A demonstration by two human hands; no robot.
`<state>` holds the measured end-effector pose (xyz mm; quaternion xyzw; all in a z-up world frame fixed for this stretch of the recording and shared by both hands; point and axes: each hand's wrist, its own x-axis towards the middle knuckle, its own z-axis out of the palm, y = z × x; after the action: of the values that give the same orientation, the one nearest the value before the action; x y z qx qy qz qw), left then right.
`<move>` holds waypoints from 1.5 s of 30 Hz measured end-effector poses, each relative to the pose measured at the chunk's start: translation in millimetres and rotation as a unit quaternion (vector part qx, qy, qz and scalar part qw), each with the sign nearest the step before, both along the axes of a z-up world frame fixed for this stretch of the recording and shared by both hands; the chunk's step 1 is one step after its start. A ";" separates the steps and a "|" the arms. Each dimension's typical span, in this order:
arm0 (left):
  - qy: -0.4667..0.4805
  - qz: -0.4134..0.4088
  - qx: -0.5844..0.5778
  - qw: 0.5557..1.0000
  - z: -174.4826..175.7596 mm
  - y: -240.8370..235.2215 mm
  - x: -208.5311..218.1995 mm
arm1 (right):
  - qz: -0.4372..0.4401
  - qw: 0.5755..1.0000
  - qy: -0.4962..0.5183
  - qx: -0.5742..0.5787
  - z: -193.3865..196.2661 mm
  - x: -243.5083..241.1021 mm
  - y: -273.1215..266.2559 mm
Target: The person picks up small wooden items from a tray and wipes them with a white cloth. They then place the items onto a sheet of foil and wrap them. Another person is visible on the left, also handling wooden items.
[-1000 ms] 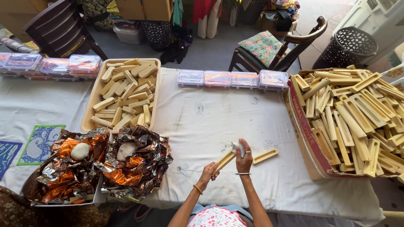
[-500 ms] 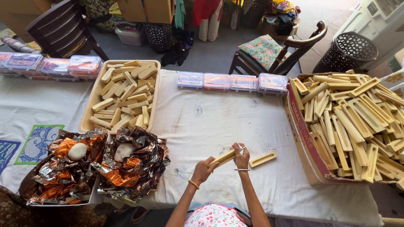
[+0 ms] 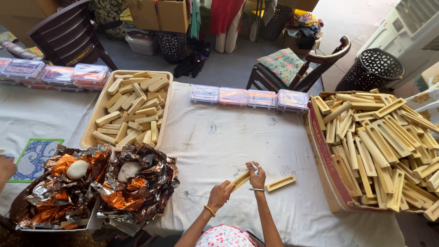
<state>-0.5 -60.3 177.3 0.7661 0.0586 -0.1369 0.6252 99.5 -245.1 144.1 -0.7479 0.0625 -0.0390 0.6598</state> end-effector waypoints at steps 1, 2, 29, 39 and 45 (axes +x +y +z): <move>0.000 -0.001 0.001 1.000 0.4 1.0 0.3 | -0.001 1.000 0.000 0.001 -1.8 -2.0 0.9; -0.060 -0.008 0.089 0.994 0.7 1.8 0.8 | -0.017 0.998 0.004 0.052 -3.7 -3.9 1.7; 0.137 -0.065 -0.068 0.986 -76.9 4.9 16.3 | 0.021 0.825 0.152 0.544 -48.4 -27.3 45.1; 0.162 -0.075 0.014 0.984 -59.0 28.6 2.9 | -0.040 0.894 0.203 0.398 -24.7 -22.7 45.4; 0.230 -0.106 -0.025 0.967 -84.0 36.9 -2.6 | -0.103 0.894 0.084 0.427 -53.5 -7.6 12.8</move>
<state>-3.1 -23.4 93.3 0.7001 0.1156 -0.3760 0.5959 92.0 -232.3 90.6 -0.3836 0.2051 -0.0129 0.9003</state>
